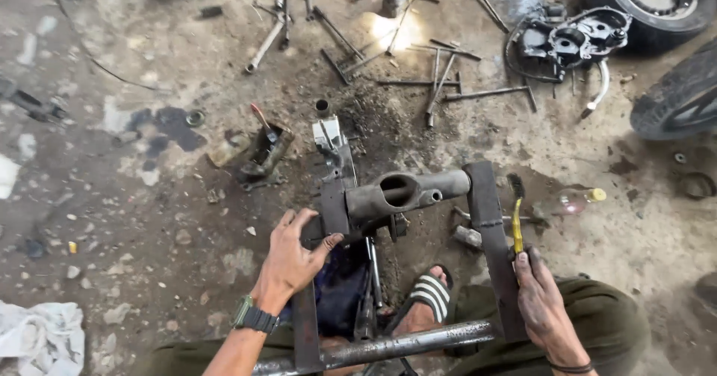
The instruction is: Cleaning a motorcycle engine casing by brushing and scraping away dirt and grime using hand tools.
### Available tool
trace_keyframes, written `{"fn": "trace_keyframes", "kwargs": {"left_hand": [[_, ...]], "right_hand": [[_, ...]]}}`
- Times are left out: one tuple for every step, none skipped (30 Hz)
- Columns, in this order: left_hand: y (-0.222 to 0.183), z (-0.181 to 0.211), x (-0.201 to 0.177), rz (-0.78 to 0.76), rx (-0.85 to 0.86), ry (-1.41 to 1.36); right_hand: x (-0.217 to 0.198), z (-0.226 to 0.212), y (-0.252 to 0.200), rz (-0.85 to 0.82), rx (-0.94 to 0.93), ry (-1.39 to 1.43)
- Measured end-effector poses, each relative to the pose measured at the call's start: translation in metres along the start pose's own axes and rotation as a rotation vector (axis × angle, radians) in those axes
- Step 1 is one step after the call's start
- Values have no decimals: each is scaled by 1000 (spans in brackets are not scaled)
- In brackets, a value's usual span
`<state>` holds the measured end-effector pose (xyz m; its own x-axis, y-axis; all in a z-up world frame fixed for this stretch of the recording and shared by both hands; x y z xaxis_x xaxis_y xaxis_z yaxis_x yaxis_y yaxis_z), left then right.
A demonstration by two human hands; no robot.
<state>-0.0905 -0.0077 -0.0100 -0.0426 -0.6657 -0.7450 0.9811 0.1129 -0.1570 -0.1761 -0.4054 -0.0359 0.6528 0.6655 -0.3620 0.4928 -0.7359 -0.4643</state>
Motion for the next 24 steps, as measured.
{"fn": "trace_keyframes", "kwargs": {"left_hand": [[-7, 6, 3, -15, -3, -9], [-5, 13, 3, -29, 4, -18], [-4, 20, 3, -43, 11, -27], [-7, 23, 1, -58, 12, -28], [-11, 25, -2, -65, -27, -50], [-11, 28, -5, -69, -57, -69], [-7, 23, -2, -80, -49, -68], [-6, 17, 1, -48, -18, -53], [-6, 11, 3, -16, 13, -38], [-6, 16, 0, -28, 20, -40], [-7, 20, -3, -52, -45, -41], [-8, 24, -7, -75, -105, -43], [-8, 25, -6, -87, -92, -46], [-6, 26, -6, -74, -100, -50], [-5, 27, -7, -61, -109, -53], [-5, 22, -4, -70, -97, -59], [-5, 16, -1, -28, -51, -58], [-4, 12, 1, 13, -10, -55], [-2, 14, 0, 2, -3, -59], [-2, 14, -1, -19, -25, -46], [-2, 14, -2, -40, -46, -32], [-2, 16, -3, -45, -44, -33], [-2, 17, -3, -54, -63, -33], [-3, 17, -4, -61, -80, -32]], "right_hand": [[-9, -1, -2, 13, 2, -12], [-13, -2, -4, 28, -35, -170], [-17, -3, -6, 43, -70, -328], [-20, -2, -8, 53, -60, -334], [-22, -4, -10, -12, -215, -356], [-21, -6, -13, -78, -371, -369], [-20, -23, -26, -65, -363, -367], [-19, -43, -38, -42, -419, -479], [-18, -62, -51, -19, -474, -591], [-18, -71, -55, -7, -467, -593], [-19, -82, -60, 29, -593, -653], [-20, -92, -66, 70, -719, -709], [-19, -92, -67, 86, -713, -710], [-16, -94, -67, 59, -765, -796], [-13, -95, -68, 29, -815, -881], [-4, -84, -71, 46, -810, -885], [7, -72, -74, 42, -842, -1152], [18, -60, -75, 30, -860, -1423], [24, -63, -92, 40, -849, -1429], [32, -65, -110, -150, -842, -1219], [41, -67, -128, -325, -829, -996], [36, -70, -122, -322, -825, -998], [29, -76, -115, -217, -900, -947], [22, -81, -109, -111, -974, -893]]}}
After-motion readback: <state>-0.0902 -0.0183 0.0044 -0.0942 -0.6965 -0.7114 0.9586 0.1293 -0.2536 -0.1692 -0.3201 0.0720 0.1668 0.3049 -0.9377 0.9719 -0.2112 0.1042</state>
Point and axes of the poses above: each hand's wrist, its own y-axis towards the middle knuckle, its own x-axis out of the palm, z = x × y, the point moved 2 cm from there along y, towards the middle knuckle, and after that the axes turned 15 degrees about z, right-handed, at the moved point
